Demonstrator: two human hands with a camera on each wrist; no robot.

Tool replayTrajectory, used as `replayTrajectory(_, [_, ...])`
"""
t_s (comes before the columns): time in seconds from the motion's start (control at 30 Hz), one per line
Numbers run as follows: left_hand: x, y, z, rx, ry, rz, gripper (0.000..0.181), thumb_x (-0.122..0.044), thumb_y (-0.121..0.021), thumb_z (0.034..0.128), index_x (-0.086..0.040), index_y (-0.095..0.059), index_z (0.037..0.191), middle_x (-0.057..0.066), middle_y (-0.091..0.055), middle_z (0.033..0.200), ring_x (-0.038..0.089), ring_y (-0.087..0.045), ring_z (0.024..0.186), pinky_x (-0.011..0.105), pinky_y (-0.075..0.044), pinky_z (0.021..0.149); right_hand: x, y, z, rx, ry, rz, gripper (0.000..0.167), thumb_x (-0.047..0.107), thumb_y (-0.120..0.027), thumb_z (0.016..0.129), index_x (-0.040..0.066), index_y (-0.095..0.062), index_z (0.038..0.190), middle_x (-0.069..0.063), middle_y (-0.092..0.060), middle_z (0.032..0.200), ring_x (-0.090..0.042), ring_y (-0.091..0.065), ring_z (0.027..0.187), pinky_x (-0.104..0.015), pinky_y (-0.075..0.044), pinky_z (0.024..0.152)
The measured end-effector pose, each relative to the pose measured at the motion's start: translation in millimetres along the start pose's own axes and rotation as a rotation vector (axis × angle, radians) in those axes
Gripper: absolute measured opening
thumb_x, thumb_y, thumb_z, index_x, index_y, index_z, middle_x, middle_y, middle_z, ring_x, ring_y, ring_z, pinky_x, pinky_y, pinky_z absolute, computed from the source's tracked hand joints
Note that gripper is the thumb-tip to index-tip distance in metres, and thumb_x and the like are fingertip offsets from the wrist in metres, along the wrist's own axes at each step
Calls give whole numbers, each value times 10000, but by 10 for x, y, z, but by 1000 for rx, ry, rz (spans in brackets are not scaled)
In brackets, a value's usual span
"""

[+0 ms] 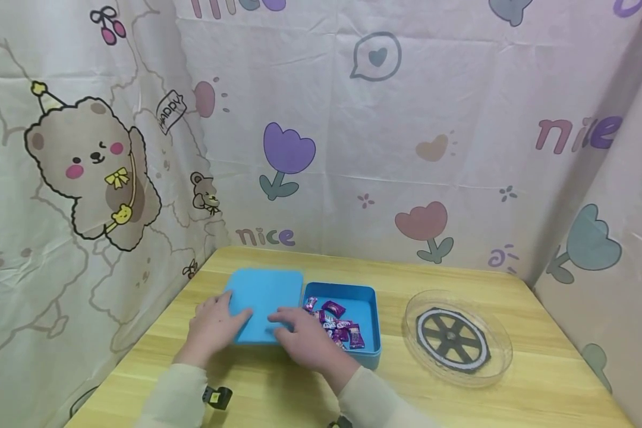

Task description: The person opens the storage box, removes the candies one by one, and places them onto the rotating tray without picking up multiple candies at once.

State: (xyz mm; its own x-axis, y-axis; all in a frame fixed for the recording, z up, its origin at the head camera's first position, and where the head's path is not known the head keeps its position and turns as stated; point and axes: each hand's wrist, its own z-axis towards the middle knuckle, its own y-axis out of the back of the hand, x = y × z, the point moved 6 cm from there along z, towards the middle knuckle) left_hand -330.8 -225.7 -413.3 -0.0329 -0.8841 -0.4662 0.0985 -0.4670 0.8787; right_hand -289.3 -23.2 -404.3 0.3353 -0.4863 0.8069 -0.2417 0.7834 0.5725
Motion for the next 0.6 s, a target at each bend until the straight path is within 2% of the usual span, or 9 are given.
replayTrajectory(0.13, [112,2,-6,17,13,29,913,-596,-553,959,80,-322,1529,415,-366,1434,605,-366,1254,740,-342,919,28,-164,62,48,11,-4,375,294,-568,1006,187,-668,1351,-59,-476,1527,-314,-384,1426,-594,-307,1113])
replayTrajectory(0.23, [165,-19,-3,29,19,37,914,-582,-572,949,93,-333,1516,429,-380,1408,613,-382,1234,740,-357,907,45,-267,101,43,2,12,397,282,-577,988,155,-663,1355,-107,-446,1543,-354,-354,1437,-624,-293,1107])
replayTrajectory(0.43, [253,-109,19,80,48,26,985,-634,-604,913,83,-320,1526,449,-321,1437,640,-337,1264,779,-314,923,41,-483,175,40,-83,29,456,302,-574,948,192,-638,1387,-148,-345,1595,-441,-234,1470,-709,-234,1087])
replayTrajectory(0.6, [337,-222,46,107,62,48,1076,-736,-587,870,70,-324,1532,450,-316,1457,656,-355,1249,780,-332,915,-20,-641,239,51,-130,-1,489,300,-566,921,201,-634,1395,-163,-337,1597,-466,-204,1473,-699,-240,1092])
